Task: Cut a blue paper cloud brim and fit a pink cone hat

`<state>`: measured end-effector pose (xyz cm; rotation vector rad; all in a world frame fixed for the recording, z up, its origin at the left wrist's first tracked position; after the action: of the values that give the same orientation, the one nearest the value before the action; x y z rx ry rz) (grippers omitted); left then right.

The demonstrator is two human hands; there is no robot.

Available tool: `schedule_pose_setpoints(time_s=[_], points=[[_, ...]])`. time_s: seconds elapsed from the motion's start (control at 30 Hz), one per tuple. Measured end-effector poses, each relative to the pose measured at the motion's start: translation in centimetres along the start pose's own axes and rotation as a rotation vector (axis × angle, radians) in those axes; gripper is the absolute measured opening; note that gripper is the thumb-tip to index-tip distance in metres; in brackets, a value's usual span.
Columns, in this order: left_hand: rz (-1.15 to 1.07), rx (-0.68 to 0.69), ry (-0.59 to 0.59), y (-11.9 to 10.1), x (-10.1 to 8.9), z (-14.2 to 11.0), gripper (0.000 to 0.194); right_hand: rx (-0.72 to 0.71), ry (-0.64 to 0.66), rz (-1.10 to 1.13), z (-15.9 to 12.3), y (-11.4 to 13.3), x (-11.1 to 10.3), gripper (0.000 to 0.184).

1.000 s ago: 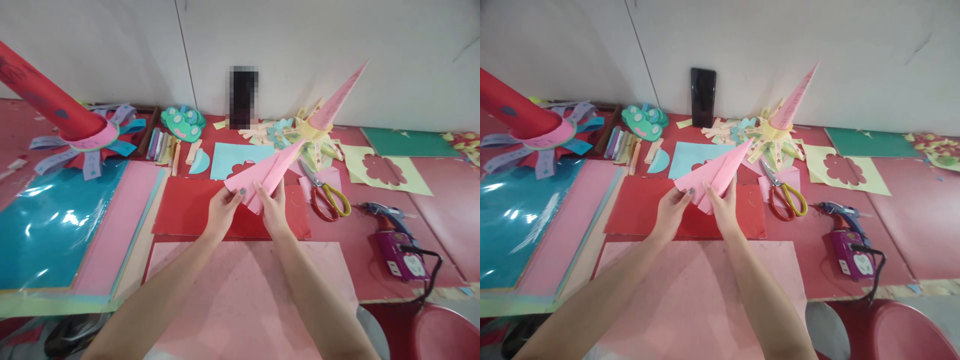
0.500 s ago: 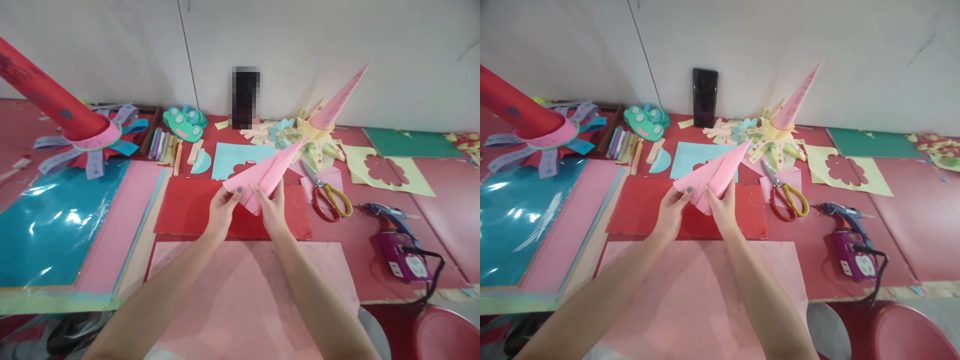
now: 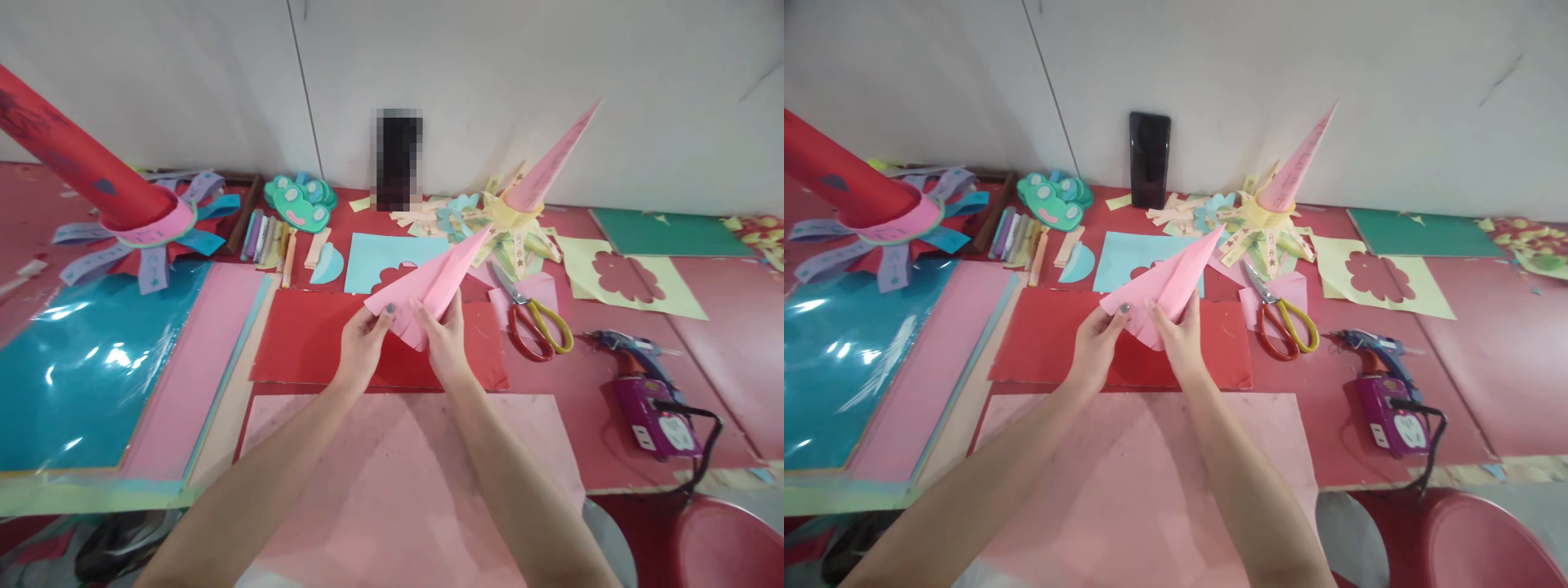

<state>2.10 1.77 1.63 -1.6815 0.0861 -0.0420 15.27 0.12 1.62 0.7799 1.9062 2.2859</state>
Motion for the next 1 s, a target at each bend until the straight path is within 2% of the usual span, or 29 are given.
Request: schedule_pose_setpoints(time_s=[0.17,0.3,0.47,0.57,0.77,1.0], points=[[0.035,0.082,0.129,-0.6,0.7,-0.4,0.036,0.076,-0.023,0.127,0.5,0.1,-0.5,0.055],[-0.094,0.065,0.206,-0.1,1.0,-0.5,0.044,0.123,0.002,0.175,0.9,0.4,-1.1,0.054],[-0.152,-0.009,0.142,0.4,0.7,-0.2,0.041,0.147,0.151,0.174,0.9,0.3,-0.6,0.053],[-0.118,-0.003,0.122,0.1,0.5,-0.2,0.039,0.132,0.166,0.184,1.0,0.3,-0.3,0.053],[0.097,-0.008,0.154,-0.3,0.8,-0.6,0.040,0.092,0.059,0.124,1.3,-0.1,-0.7,0.063],[0.013,-0.054,0.168,0.8,1.0,-0.3,0.038,-0.041,-0.075,-0.069,0.9,0.0,-1.3,0.067]])
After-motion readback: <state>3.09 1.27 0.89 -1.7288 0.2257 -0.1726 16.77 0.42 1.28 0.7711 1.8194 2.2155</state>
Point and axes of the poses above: each hand's wrist, its own z-axis towards the middle knuckle, its own x-axis out of the palm, y = z × x, the point moved 5 cm from there along z, towards the middle knuckle, and after that the axes turned 5 degrees about z, right-handed, at the moved point
